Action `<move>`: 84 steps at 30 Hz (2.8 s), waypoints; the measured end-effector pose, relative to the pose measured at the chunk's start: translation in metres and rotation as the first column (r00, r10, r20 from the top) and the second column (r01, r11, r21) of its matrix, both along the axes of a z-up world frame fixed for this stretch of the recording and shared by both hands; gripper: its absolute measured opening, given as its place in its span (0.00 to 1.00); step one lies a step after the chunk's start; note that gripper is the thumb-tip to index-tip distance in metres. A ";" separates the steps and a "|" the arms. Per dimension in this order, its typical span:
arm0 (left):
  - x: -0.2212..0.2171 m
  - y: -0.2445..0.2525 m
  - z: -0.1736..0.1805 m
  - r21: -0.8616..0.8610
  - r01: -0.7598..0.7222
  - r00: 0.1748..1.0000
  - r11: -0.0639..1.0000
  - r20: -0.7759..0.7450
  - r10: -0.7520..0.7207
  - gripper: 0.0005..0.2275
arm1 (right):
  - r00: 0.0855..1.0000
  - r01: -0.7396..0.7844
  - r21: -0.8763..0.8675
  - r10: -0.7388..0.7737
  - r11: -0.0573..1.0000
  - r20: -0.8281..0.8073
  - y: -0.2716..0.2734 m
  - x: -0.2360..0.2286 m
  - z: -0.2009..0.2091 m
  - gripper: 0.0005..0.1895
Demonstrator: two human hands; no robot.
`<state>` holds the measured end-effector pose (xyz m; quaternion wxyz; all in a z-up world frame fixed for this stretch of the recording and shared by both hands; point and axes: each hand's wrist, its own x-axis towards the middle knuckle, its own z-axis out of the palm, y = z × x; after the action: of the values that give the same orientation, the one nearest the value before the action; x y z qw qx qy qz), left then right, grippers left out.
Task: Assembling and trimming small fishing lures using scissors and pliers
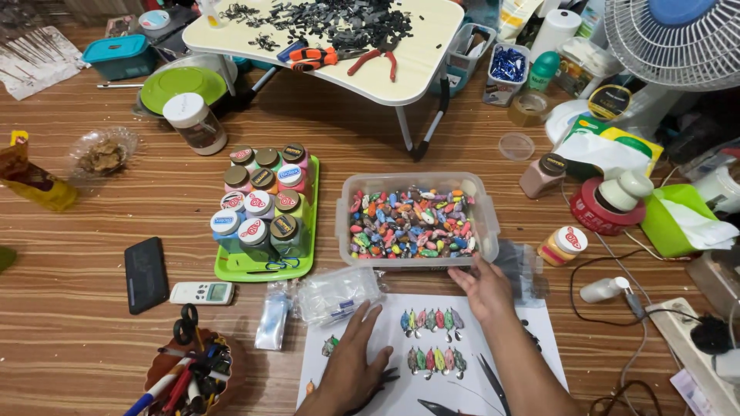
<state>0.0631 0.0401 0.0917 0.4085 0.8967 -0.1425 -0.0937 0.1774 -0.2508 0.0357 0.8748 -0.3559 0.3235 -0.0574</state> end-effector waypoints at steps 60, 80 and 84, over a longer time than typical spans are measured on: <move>-0.062 -0.059 0.035 -0.089 -0.095 0.975 0.992 -0.208 0.075 0.26 | 0.863 -0.505 -0.449 0.420 0.738 -0.280 0.011 -0.184 0.062 0.11; 0.011 -0.044 0.004 0.094 -0.092 0.984 0.991 0.164 0.075 0.26 | 0.857 -0.182 -0.899 0.384 -0.398 -0.343 -0.010 -0.099 0.036 0.30; 0.025 -0.036 -0.028 0.112 -0.047 0.948 0.993 0.318 0.009 0.31 | 0.844 -0.155 -0.929 0.444 -0.335 -0.301 -0.013 -0.102 0.042 0.31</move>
<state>0.0881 0.0040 0.0635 0.3279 0.9246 -0.1878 0.0490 0.0750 -0.2637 0.0777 0.2676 -0.9590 -0.0355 -0.0858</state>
